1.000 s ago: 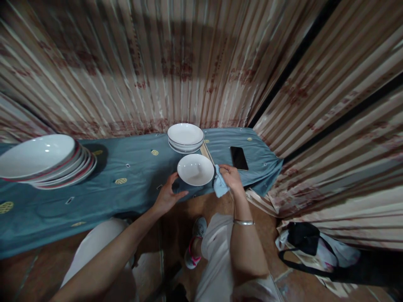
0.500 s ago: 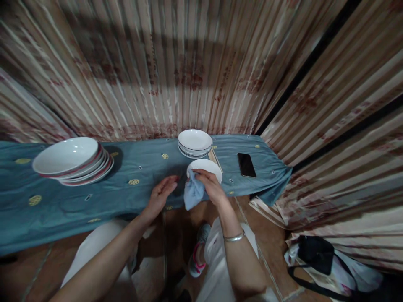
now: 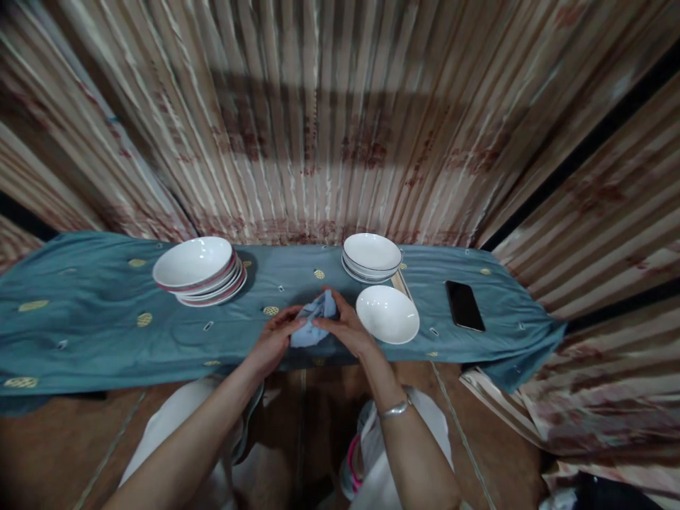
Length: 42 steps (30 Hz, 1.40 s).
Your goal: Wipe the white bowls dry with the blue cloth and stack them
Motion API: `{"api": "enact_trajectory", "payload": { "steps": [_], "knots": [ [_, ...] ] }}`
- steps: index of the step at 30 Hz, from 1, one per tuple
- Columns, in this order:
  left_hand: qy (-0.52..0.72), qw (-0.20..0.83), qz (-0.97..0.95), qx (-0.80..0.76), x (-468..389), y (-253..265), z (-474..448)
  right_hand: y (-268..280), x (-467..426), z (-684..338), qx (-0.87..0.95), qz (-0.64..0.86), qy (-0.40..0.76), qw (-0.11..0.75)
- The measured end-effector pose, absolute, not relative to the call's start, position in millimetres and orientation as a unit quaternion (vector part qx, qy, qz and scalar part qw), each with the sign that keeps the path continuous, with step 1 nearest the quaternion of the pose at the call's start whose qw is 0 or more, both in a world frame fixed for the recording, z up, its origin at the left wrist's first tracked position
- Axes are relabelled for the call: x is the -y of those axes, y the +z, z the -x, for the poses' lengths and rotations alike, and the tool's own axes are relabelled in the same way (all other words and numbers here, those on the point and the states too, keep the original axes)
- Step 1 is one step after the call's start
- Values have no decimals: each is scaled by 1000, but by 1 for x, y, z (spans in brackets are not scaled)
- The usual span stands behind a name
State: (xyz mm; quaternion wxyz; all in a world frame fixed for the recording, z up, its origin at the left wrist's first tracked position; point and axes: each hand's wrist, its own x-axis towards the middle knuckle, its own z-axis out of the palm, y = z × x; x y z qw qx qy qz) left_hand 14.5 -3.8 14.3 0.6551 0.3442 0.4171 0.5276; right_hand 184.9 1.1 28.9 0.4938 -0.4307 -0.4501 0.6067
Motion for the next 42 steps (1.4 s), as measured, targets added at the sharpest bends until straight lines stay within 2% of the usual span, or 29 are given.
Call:
{"api": "enact_trajectory", "payload": {
  "steps": [8, 19, 23, 29, 37, 42],
  "knots": [
    [552, 686, -236, -411, 0, 17, 3, 15, -19, -164, 403, 429, 622, 516],
    [560, 660, -259, -429, -14, 24, 23, -2, -40, -141, 278, 403, 698, 522],
    [594, 627, -249, -438, -21, 23, 30, -6, -42, -134, 309, 421, 660, 540],
    [625, 567, -260, -469, -29, 22, 43, -5, -49, -134, 467, 451, 544, 531],
    [596, 554, -326, -480, -22, 29, 50, -3, -50, -118, 680, 409, 454, 405],
    [623, 472, -360, -509, -21, 29, 65, -7, -53, -111, 686, 436, 380, 441]
  ]
}}
